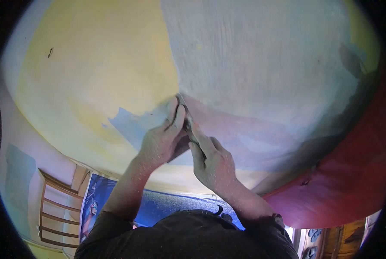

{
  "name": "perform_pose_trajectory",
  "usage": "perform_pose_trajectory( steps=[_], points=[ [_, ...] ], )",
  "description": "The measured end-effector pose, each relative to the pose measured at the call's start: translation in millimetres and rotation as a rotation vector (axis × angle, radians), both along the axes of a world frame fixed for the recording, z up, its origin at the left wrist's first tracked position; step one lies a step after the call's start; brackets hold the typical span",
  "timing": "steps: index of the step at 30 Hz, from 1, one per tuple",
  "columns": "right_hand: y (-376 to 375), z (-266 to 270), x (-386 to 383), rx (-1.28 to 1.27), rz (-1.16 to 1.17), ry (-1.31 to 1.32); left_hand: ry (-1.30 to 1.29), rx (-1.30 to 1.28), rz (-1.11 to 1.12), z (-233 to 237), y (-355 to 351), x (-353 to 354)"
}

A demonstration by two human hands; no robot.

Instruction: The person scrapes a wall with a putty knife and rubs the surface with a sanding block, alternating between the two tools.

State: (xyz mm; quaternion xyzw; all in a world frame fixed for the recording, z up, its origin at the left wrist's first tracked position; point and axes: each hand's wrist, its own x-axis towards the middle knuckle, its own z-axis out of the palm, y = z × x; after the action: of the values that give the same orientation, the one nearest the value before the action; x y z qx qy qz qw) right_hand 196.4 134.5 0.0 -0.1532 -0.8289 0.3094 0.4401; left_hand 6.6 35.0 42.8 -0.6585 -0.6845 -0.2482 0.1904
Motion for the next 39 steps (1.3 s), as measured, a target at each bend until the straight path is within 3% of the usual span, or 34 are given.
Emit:
perform_pose_trajectory(
  steps=[7,15,16,20,24,31,32,39],
  points=[
    [-9,-15,5,-0.028,-0.014,0.025,0.06,0.014,-0.048,-24,-1,0],
    [-2,6,-7,0.019,0.011,-0.017,0.012,0.06,0.026,-5,-2,-11],
    [-4,-1,0,0.002,0.003,-0.047,-0.05,-0.049,0.011,-2,-6,-2],
    [-7,-20,8,-0.031,-0.016,-0.033,-0.05,-0.017,-0.038,-34,-3,4],
    [-4,4,-4,0.02,0.033,-0.031,-0.098,0.052,-0.024,-8,-9,-1],
    [-7,-10,11,-0.04,0.025,-0.09,-0.018,0.006,-0.019,-39,-1,3],
    [-5,-6,6,-0.031,0.033,-0.079,0.014,0.099,-0.039,-40,0,-1],
    [-4,-9,-8,-0.071,0.092,0.039,-0.01,0.007,0.005,-13,-9,-6]
  ],
)
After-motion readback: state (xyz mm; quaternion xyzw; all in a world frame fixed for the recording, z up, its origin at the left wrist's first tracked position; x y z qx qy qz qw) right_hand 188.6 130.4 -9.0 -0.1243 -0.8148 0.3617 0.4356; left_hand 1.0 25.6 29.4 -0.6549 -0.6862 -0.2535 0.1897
